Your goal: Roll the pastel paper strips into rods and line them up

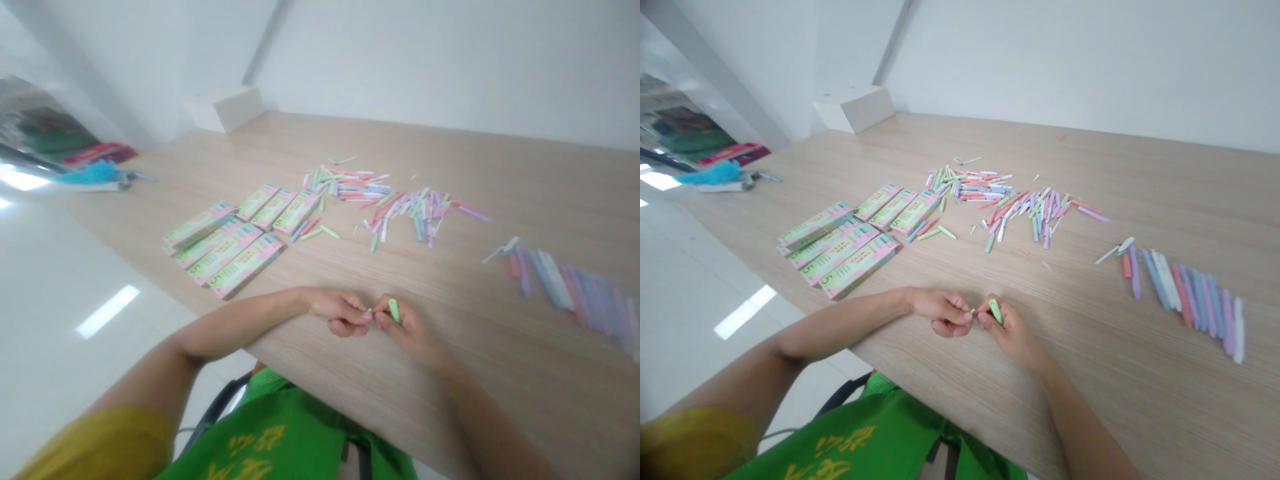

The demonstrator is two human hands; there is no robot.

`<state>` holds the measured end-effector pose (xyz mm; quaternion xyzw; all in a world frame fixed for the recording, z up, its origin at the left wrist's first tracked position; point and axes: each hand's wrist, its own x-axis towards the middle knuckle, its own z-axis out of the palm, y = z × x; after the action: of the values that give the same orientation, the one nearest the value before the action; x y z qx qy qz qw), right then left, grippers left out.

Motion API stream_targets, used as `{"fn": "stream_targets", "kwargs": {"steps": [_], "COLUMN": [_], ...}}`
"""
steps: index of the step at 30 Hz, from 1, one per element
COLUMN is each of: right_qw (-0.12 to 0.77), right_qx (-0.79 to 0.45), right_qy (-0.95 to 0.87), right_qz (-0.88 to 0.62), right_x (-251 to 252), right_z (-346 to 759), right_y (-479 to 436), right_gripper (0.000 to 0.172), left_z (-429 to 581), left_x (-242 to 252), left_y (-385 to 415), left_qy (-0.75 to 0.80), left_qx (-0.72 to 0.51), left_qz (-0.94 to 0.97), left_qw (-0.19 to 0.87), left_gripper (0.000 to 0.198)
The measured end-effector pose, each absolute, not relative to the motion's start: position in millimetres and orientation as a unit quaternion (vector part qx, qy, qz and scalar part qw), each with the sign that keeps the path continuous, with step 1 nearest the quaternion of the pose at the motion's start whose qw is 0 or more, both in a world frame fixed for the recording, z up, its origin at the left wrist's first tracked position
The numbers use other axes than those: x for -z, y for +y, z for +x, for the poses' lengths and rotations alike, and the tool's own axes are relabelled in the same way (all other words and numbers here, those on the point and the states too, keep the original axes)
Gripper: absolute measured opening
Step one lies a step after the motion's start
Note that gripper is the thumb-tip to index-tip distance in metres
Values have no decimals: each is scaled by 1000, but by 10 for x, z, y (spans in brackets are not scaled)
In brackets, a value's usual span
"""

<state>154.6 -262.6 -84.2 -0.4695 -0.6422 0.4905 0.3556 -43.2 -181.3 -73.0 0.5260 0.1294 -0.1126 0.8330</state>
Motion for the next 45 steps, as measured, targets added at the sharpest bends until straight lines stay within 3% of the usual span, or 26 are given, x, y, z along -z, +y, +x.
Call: {"fn": "stream_targets", "kwargs": {"steps": [5,12,23,31,35,39,42,45], "right_qw": [382,357,319,332,394,461,463,464], "right_qx": [-540,-489,-527,-497,-459,-324,-248,-251], "right_qy": [-594,-665,-669,-688,-670,-653,-652,-653], "right_qz": [-458,-438,-417,-411,-431,-506,-546,-544], "right_x": [866,938,866,890,918,991,1011,969], "right_z": [1564,1546,1634,1596,1503,1474,1491,1492], "right_y": [-2636,-2646,-2620,-2658,-2686,-2694,-2683,-2678], "right_gripper": [28,25,28,23,18,14,15,17], "left_z": [-391,-344,-334,-349,-372,-338,-286,-262], "left_x": [671,623,728,719,804,874,892,902], "left_y": [-1858,-1865,-1866,-1844,-1833,-1891,-1970,-2024], "left_qy": [129,129,118,113,126,138,168,189], "left_qx": [131,153,163,172,112,4,-78,-124], "left_qz": [533,534,521,497,459,437,430,437], "left_qw": [826,822,829,843,873,889,883,871], "left_gripper": [44,23,34,27,31,34,35,38]}}
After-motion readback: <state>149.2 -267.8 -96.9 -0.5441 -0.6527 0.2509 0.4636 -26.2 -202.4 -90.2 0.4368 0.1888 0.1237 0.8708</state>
